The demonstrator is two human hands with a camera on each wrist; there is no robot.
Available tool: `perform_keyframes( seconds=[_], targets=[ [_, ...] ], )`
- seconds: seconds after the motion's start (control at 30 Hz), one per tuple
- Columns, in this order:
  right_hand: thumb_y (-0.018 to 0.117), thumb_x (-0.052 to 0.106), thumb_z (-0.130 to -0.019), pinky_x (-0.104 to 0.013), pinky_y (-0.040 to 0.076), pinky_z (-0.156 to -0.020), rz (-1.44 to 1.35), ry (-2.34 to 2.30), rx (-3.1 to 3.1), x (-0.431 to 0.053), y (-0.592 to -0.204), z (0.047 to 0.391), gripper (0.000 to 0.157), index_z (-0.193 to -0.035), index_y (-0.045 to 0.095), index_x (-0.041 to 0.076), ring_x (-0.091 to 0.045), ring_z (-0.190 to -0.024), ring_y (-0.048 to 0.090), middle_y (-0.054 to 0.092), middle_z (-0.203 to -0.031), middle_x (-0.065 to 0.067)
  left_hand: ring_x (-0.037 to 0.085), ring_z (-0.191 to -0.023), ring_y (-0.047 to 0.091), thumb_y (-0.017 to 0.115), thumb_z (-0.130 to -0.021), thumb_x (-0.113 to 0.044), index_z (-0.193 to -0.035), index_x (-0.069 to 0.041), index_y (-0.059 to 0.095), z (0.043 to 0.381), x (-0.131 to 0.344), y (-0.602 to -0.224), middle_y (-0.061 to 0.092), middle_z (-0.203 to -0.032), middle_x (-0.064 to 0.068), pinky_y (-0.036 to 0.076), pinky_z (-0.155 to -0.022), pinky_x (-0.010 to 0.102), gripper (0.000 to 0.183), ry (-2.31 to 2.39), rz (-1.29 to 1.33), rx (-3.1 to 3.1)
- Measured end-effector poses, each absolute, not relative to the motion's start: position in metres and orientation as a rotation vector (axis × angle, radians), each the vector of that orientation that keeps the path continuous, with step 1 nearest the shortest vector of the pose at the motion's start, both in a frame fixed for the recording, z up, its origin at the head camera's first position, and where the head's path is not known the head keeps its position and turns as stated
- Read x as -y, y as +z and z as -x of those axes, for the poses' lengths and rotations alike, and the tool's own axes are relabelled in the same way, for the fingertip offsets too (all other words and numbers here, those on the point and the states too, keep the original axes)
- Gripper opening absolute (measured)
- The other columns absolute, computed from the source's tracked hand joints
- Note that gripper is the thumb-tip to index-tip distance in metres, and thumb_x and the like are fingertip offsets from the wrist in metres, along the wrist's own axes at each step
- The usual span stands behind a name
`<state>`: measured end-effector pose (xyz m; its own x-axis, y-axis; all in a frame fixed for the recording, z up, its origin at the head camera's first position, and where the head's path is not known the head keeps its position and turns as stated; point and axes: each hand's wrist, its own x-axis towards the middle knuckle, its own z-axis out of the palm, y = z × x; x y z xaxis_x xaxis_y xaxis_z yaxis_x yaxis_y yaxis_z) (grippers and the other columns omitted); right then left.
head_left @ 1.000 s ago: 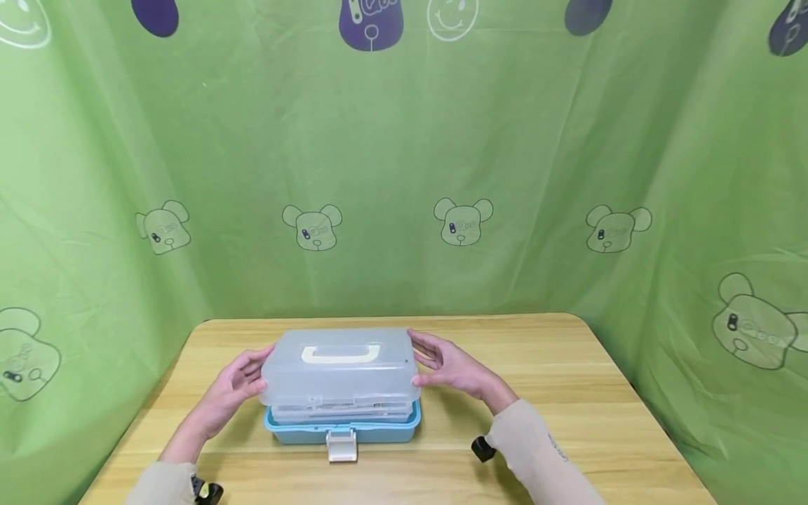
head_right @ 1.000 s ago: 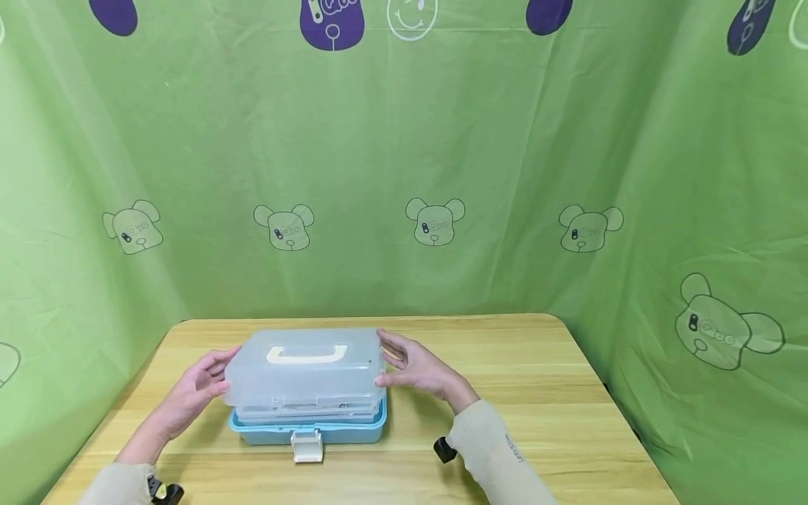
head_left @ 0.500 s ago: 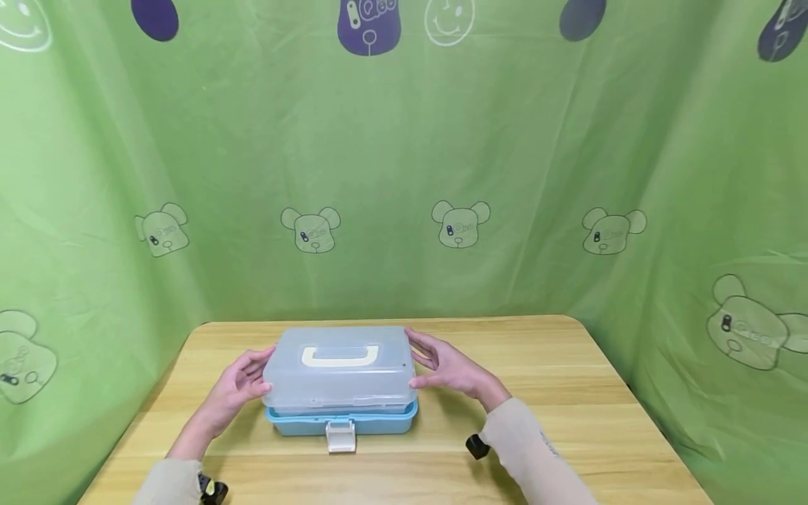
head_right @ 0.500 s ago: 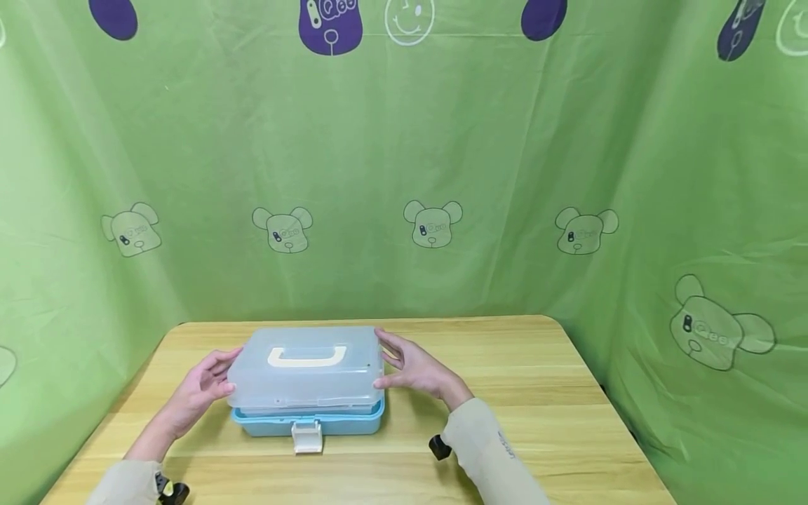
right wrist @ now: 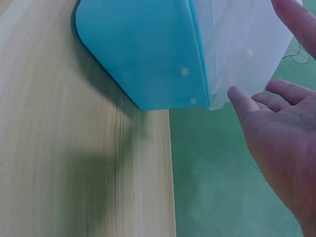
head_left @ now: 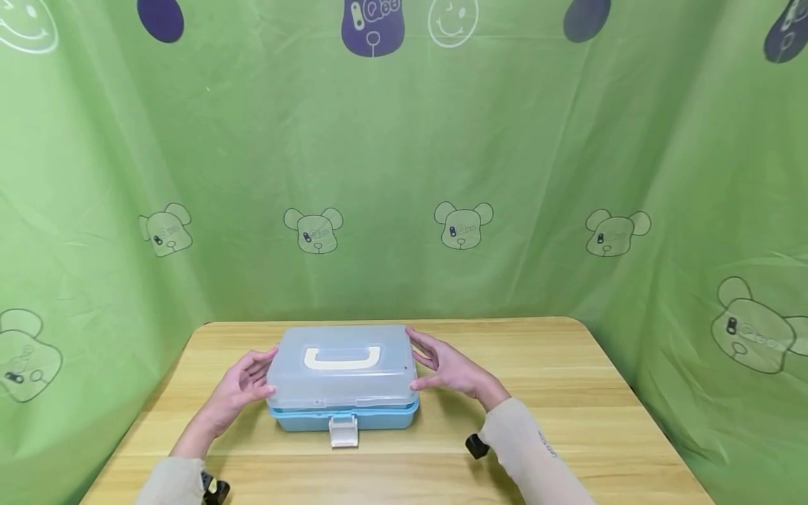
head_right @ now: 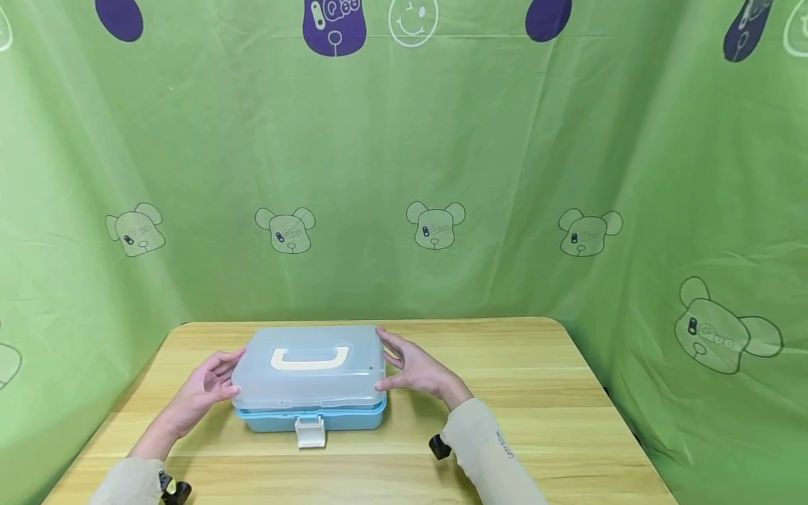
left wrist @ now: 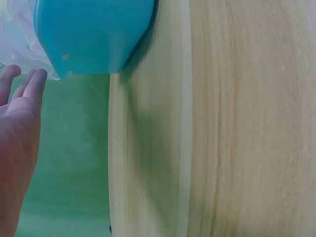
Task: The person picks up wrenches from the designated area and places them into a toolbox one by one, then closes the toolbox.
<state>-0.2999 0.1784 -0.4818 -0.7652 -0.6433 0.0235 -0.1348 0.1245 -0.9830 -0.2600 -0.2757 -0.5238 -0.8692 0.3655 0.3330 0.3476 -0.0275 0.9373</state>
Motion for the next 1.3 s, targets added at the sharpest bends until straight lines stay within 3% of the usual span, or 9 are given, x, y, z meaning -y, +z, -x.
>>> perform_keyframes(
  seconds=[0.13, 0.27, 0.57, 0.83, 1.1, 1.3],
  targets=[
    [0.084, -0.004, -0.077, -0.053, 0.023, -0.126, 0.742, -1.674, -2.02, -0.177, -0.482, 0.3, 0.116, -0.166, 0.009, 0.004, -0.038, -0.159, 0.017, 0.0, -0.175, -0.011, -0.007, -0.136, 0.049, 0.065, -0.091, 0.011, -0.142, 0.016, 0.038, 0.261, 0.275, -0.523, 0.023, -0.162, 0.033, 0.04, -0.111, 0.015, 0.058, 2.078, -0.789, -2.199],
    [0.085, -0.004, -0.077, -0.051, 0.025, -0.126, 0.73, -1.668, -2.038, -0.176, -0.483, 0.3, 0.117, -0.166, 0.01, 0.006, -0.037, -0.159, 0.017, 0.0, -0.175, -0.01, -0.008, -0.136, 0.048, 0.065, -0.091, 0.01, -0.141, 0.016, 0.037, 0.261, 0.274, -0.525, 0.018, -0.162, 0.037, 0.039, -0.111, 0.014, 0.058, 2.07, -0.773, -2.208],
    [0.086, -0.004, -0.076, -0.027, 0.038, -0.117, 0.705, -1.665, -2.055, -0.174, -0.487, 0.3, 0.119, -0.167, 0.01, 0.008, -0.038, -0.159, 0.016, -0.001, -0.175, -0.009, -0.008, -0.137, 0.048, 0.065, -0.09, 0.011, -0.141, 0.017, 0.036, 0.261, 0.274, -0.528, 0.018, -0.162, 0.036, 0.038, -0.112, 0.014, 0.059, 2.091, -0.776, -2.187],
    [0.085, -0.007, -0.075, -0.035, 0.037, -0.12, 0.71, -1.689, -2.041, -0.172, -0.493, 0.301, 0.119, -0.167, 0.011, 0.01, -0.038, -0.159, 0.015, -0.001, -0.175, -0.009, -0.009, -0.137, 0.046, 0.065, -0.089, 0.012, -0.14, 0.017, 0.036, 0.261, 0.274, -0.531, 0.014, -0.162, 0.037, 0.036, -0.112, 0.013, 0.059, 2.105, -0.775, -2.169],
    [0.085, -0.008, -0.074, -0.028, 0.041, -0.116, 0.702, -1.698, -2.045, -0.171, -0.495, 0.301, 0.12, -0.167, 0.012, 0.012, -0.038, -0.159, 0.016, -0.001, -0.175, -0.01, -0.01, -0.137, 0.046, 0.066, -0.088, 0.013, -0.139, 0.017, 0.035, 0.263, 0.274, -0.534, 0.012, -0.163, 0.038, 0.036, -0.112, 0.013, 0.06, 2.111, -0.765, -2.168],
    [0.085, -0.008, -0.073, -0.038, 0.037, -0.12, 0.697, -1.705, -2.05, -0.171, -0.494, 0.302, 0.121, -0.167, 0.013, 0.014, -0.037, -0.159, 0.016, -0.001, -0.176, -0.007, -0.01, -0.136, 0.046, 0.067, -0.088, 0.012, -0.14, 0.017, 0.035, 0.264, 0.274, -0.534, 0.012, -0.163, 0.037, 0.035, -0.112, 0.012, 0.062, 2.108, -0.743, -2.171]
  ],
)
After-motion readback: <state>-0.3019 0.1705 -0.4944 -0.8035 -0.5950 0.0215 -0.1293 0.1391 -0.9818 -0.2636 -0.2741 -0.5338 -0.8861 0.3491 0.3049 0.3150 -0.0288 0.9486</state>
